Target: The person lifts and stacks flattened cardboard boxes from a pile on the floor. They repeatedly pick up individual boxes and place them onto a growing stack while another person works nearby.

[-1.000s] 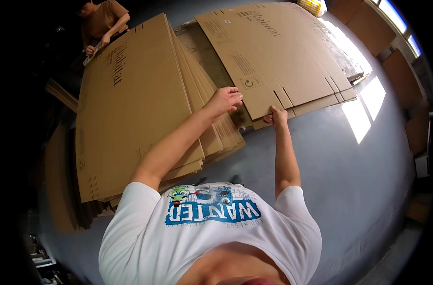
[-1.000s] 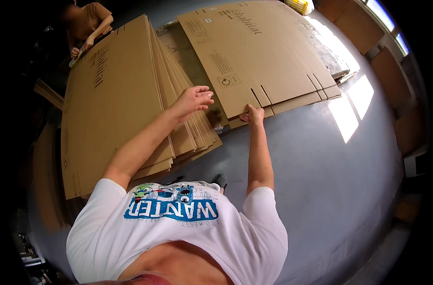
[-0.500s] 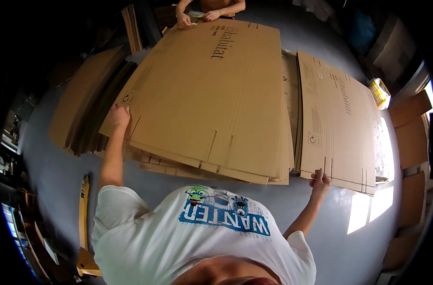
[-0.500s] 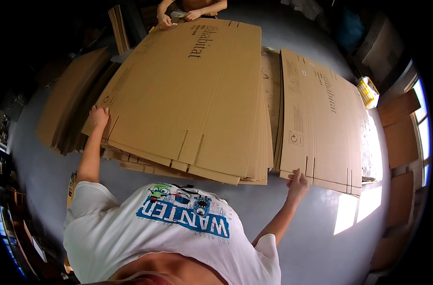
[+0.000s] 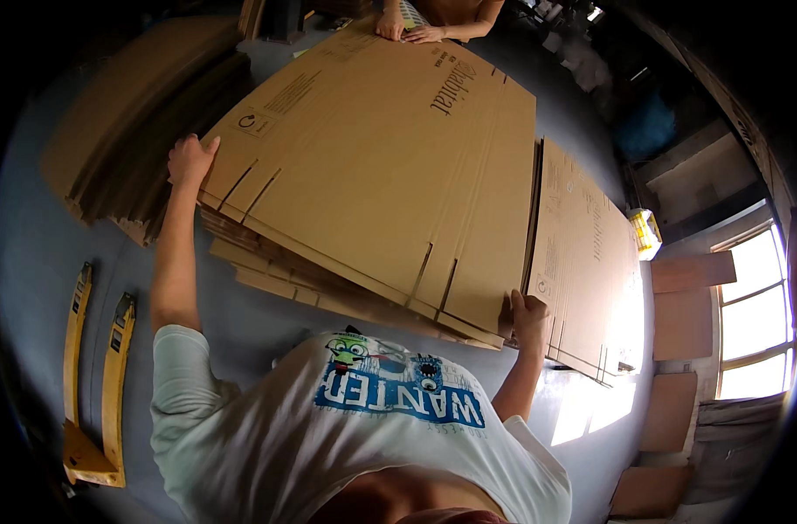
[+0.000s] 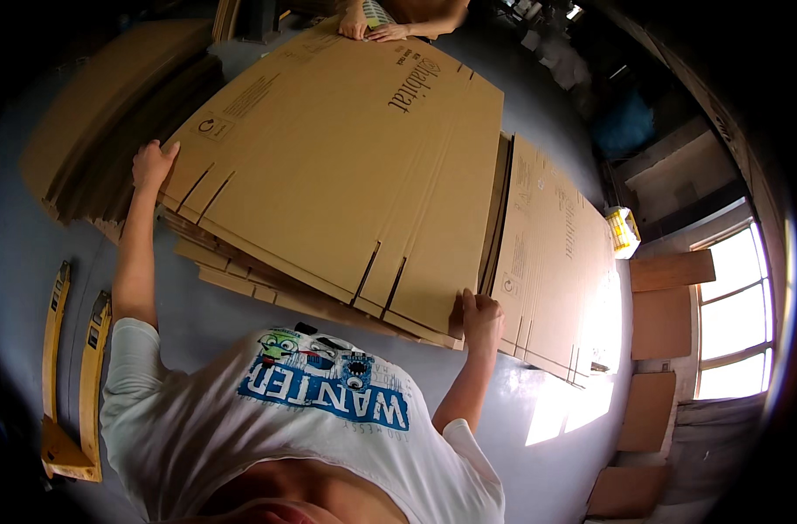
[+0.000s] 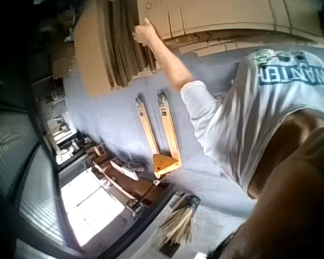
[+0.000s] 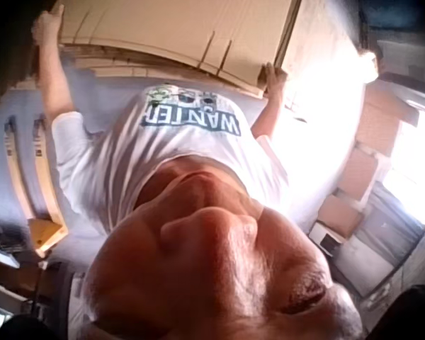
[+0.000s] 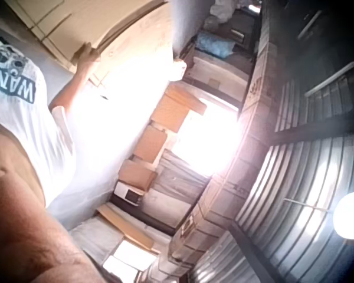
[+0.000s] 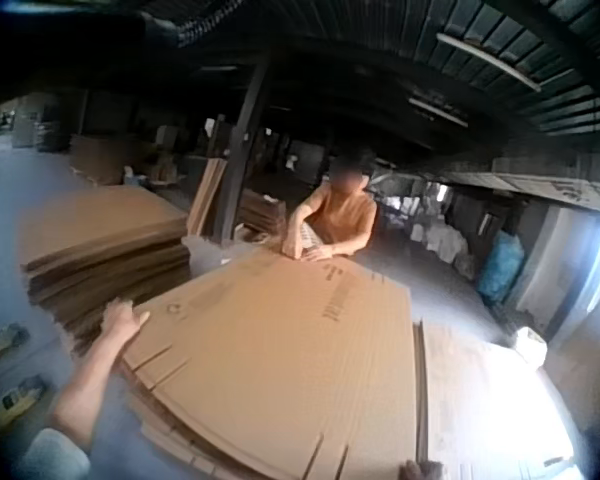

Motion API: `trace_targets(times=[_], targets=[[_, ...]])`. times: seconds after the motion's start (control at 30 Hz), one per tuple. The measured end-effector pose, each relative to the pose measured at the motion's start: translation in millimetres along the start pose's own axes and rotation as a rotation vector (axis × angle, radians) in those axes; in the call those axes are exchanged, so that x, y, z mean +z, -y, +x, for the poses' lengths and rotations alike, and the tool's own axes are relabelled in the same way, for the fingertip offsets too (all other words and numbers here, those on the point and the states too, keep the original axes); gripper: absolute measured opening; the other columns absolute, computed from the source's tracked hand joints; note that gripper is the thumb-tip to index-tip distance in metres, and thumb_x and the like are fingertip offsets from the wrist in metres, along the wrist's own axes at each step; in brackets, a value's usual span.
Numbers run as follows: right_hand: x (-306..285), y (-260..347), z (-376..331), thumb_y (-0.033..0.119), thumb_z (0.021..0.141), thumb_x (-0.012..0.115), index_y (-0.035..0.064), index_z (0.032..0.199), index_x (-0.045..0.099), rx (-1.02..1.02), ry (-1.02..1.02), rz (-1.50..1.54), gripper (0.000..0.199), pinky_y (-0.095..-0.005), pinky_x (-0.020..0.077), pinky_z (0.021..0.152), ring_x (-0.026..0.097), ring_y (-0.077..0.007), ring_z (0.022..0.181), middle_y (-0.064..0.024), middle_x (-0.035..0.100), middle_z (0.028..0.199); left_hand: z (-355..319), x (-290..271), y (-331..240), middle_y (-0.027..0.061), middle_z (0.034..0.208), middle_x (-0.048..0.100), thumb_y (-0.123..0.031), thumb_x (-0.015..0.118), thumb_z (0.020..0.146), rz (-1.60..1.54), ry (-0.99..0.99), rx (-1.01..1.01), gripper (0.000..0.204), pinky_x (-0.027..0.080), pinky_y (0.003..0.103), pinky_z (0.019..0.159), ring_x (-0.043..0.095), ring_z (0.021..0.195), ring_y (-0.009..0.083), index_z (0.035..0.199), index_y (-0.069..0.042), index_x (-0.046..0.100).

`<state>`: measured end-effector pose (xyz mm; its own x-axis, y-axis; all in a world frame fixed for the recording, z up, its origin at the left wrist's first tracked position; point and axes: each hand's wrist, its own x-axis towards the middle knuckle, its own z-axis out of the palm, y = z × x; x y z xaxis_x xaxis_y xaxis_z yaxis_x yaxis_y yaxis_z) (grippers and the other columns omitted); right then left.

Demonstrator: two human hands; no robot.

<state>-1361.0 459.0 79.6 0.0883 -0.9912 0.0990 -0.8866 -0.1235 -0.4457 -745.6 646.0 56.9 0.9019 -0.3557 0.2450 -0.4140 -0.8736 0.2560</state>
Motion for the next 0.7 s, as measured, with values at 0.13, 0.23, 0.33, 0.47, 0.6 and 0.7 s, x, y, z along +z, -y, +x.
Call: trace_targets(times=[0.13, 0.23, 0.33, 0.47, 0.6, 0.7], targets=[[7, -24, 12, 0.032, 0.084, 0.063, -0.005, 0.077, 0.063, 0.043, 0.059, 0.339, 0.038, -0.0309, 0.0424, 0.049, 0.052, -0.0147, 0.052, -0.01, 0.058, 0.06, 22, -1, 9, 0.0187, 0.11, 0.059, -0.041, 0.056, 0.086, -0.1, 0.071, -0.047, 0.043, 0.047, 0.046, 0.087, 0.055, 0.107, 0.0346, 0.106, -0.003, 0.06], [-1, -20, 13, 0.031, 0.085, 0.064, -0.0047, 0.093, 0.062, 0.182, 0.181, 0.506, 0.037, -0.0259, 0.0413, 0.042, 0.054, -0.0133, 0.052, -0.0065, 0.059, 0.066, 33, -2, 12, 0.017, 0.111, 0.06, -0.039, 0.056, 0.086, -0.116, 0.104, -0.069, 0.04, 0.047, 0.047, 0.088, 0.054, 0.108, 0.0352, 0.105, -0.004, 0.061], [11, -14, 10, 0.025, 0.086, 0.062, -0.0038, 0.1, 0.06, 0.138, 0.224, 0.73, 0.032, -0.0251, 0.0458, 0.053, 0.057, -0.0131, 0.063, -0.0079, 0.061, 0.076, 43, -5, 15, 0.0158, 0.104, 0.063, -0.035, 0.054, 0.088, -0.109, 0.075, -0.041, 0.036, 0.05, 0.045, 0.083, 0.059, 0.099, 0.0328, 0.105, -0.004, 0.061], [19, -19, 10, 0.015, 0.089, 0.058, -0.0049, 0.107, 0.057, 0.149, 0.299, 0.827, 0.027, -0.0253, 0.0481, 0.071, 0.06, -0.0151, 0.083, -0.0098, 0.063, 0.093, 40, -12, 13, 0.0163, 0.099, 0.063, -0.033, 0.052, 0.091, -0.199, 0.074, -0.072, 0.034, 0.051, 0.045, 0.078, 0.06, 0.095, 0.0316, 0.104, -0.003, 0.062], [18, -21, 7, 0.011, 0.089, 0.055, -0.0044, 0.105, 0.056, 0.076, 0.341, 1.049, 0.022, -0.027, 0.0497, 0.071, 0.061, -0.0164, 0.079, -0.0092, 0.063, 0.092, 43, -19, 16, 0.0151, 0.106, 0.062, -0.035, 0.055, 0.088, -0.265, 0.129, -0.117, 0.037, 0.049, 0.044, 0.084, 0.058, 0.103, 0.0308, 0.107, -0.004, 0.06], [26, -43, 15, 0.012, 0.089, 0.057, -0.0037, 0.105, 0.056, 0.091, 0.343, 0.972, 0.023, -0.0266, 0.0493, 0.071, 0.061, -0.0164, 0.08, -0.009, 0.063, 0.092, 33, -8, 7, 0.0155, 0.109, 0.06, -0.038, 0.049, 0.091, -0.177, 0.229, -0.008, 0.039, 0.049, 0.044, 0.082, 0.057, 0.102, 0.0307, 0.11, -0.005, 0.058]])
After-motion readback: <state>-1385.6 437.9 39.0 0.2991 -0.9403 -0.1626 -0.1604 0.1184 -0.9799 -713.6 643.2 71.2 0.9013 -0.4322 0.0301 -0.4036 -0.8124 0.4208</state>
